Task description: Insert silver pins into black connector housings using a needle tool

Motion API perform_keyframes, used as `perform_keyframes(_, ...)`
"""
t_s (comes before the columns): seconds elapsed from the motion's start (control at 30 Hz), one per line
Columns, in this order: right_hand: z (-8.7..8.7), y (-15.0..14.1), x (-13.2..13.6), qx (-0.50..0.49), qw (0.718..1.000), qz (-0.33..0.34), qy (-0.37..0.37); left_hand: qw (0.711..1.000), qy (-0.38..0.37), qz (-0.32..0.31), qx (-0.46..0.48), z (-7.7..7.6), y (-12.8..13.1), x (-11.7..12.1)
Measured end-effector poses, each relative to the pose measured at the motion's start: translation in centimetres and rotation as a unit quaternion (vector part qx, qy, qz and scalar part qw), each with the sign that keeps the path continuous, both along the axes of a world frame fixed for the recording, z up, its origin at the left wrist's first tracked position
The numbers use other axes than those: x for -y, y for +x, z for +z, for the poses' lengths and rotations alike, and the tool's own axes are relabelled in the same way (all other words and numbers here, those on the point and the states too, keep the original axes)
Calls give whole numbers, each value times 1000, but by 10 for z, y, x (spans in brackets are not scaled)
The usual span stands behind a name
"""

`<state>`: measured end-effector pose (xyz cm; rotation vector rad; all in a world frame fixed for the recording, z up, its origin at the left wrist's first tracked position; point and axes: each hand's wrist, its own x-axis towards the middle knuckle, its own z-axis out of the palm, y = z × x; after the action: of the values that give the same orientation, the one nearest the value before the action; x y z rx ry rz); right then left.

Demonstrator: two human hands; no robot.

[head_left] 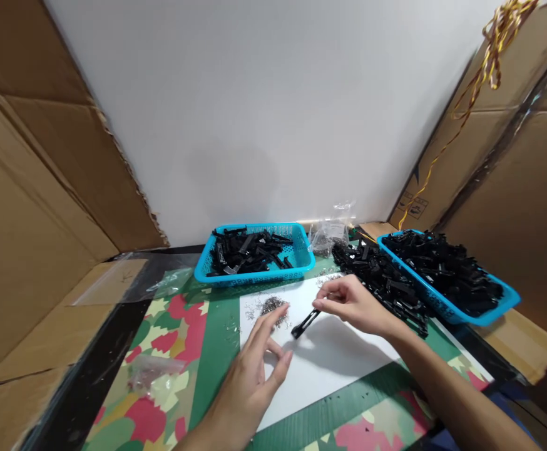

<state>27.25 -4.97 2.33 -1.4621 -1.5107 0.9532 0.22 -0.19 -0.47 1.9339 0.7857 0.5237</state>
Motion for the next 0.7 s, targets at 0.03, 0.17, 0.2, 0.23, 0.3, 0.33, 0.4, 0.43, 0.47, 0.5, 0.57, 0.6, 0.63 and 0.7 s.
perform_keyframes(0.03,8,7,1,40,999,-25,22,1000,12,-4,-1,1,-1,1)
perform_keyframes(0.17,42,46,-2,355,912,-186,89,999,28,-24,-10,0,-3,5)
perform_keyframes(0.2,48,58,-4,380,896,-210,89,999,30,-24,-11,-1,-3,5)
perform_keyframes(0.23,52,69,-7,405,880,-234,87,999,32,-24,-12,-2,-3,5)
perform_keyframes(0.3,55,88,-12,449,849,-268,74,999,36,-24,-12,-4,-3,6)
perform_keyframes(0.33,54,95,-14,467,838,-274,63,999,38,-25,-12,-5,-3,6)
perform_keyframes(0.4,50,102,-15,498,827,-258,38,999,43,-25,-11,-6,-3,7)
perform_keyframes(0.43,48,103,-14,509,826,-241,27,999,45,-24,-12,-7,-3,7)
perform_keyframes(0.47,46,101,-14,517,826,-224,20,999,47,-25,-13,-8,-3,8)
perform_keyframes(0.5,45,96,-14,522,827,-209,17,998,49,-25,-15,-8,-3,8)
perform_keyframes(0.57,46,82,-15,528,828,-187,22,998,55,-32,-21,-9,-3,8)
perform_keyframes(0.6,48,72,-18,529,830,-176,28,997,59,-38,-26,-10,-3,8)
perform_keyframes(0.63,51,62,-23,528,833,-161,36,997,63,-44,-31,-10,-3,8)
perform_keyframes(0.7,56,40,-40,524,843,-113,50,995,70,-55,-41,-11,-3,8)
